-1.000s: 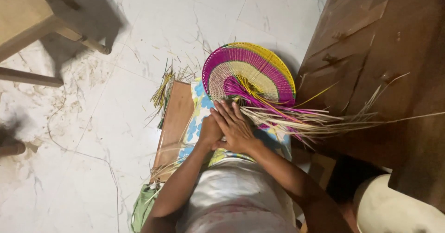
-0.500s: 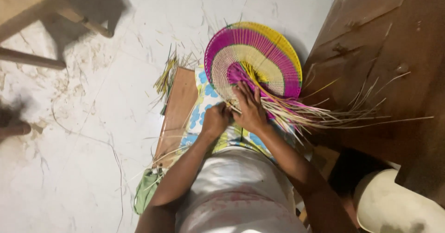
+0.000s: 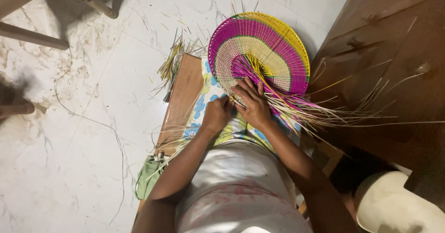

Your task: Weaving a circular hand fan using colored straw fibers.

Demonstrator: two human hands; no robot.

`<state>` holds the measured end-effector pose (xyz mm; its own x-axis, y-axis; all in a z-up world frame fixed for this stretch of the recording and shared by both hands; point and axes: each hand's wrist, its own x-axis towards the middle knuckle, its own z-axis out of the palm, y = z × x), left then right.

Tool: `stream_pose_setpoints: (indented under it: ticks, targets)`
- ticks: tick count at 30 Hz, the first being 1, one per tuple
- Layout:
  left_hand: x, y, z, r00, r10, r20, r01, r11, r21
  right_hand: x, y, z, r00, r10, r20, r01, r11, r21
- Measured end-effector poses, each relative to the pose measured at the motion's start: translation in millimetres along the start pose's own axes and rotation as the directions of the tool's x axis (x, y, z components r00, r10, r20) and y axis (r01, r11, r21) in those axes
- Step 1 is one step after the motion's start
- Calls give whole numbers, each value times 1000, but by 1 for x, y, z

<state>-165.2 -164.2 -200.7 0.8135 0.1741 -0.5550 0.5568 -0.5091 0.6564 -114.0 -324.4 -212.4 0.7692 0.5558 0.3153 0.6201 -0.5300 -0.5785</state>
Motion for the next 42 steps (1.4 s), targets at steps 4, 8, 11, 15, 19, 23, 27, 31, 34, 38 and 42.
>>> stream_pose_setpoints:
  ticks: [4, 8, 11, 15, 19, 23, 27, 31, 34, 38, 42]
  targets:
    - [-30, 11, -24, 997, 82, 8, -82, 997, 15, 1, -1, 3, 999, -27, 20, 28, 999, -42]
    - [-77, -1, -49, 993, 115, -3, -115, 993, -29, -1, 9, 9, 998, 55, 8, -55, 997, 59]
    - [-124, 2, -88, 994, 106, 34, -107, 993, 45, -2, 12, 12, 996, 87, 10, -88, 989, 115]
    - [-154, -83, -112, 987, 119, 111, -115, 992, -46, -3, 6, 11, 995, 93, 28, -96, 985, 140]
    - [-166, -144, -160, 779, -288, 558, 386, 920, -65, -4, 8, 12, 999, 34, 30, -36, 996, 87]
    - [-137, -194, -172, 569, -365, 737, -6, 894, 448, -5, 10, 11, 1000, 5, 19, -6, 999, 43]
    - [-67, -181, -161, 831, -427, 356, -132, 470, 873, -3, 7, 8, 1000, -1, 14, 0, 1000, 17]
    - [-17, -90, -121, 989, 147, 20, -148, 986, 75, -2, 1, 7, 1000, -22, 4, 23, 999, -39]
    - [8, -43, -89, 996, 57, -68, -84, 842, -532, -3, 6, 9, 999, -28, -17, 27, 999, -35]
    - [50, -22, -55, 994, -98, 47, 94, 557, -825, -2, 3, 6, 993, -67, -95, 70, 997, 22]
    - [45, -17, -42, 996, -83, 28, 64, 480, -875, 3, -8, 0, 985, -60, -164, 65, 997, 31]
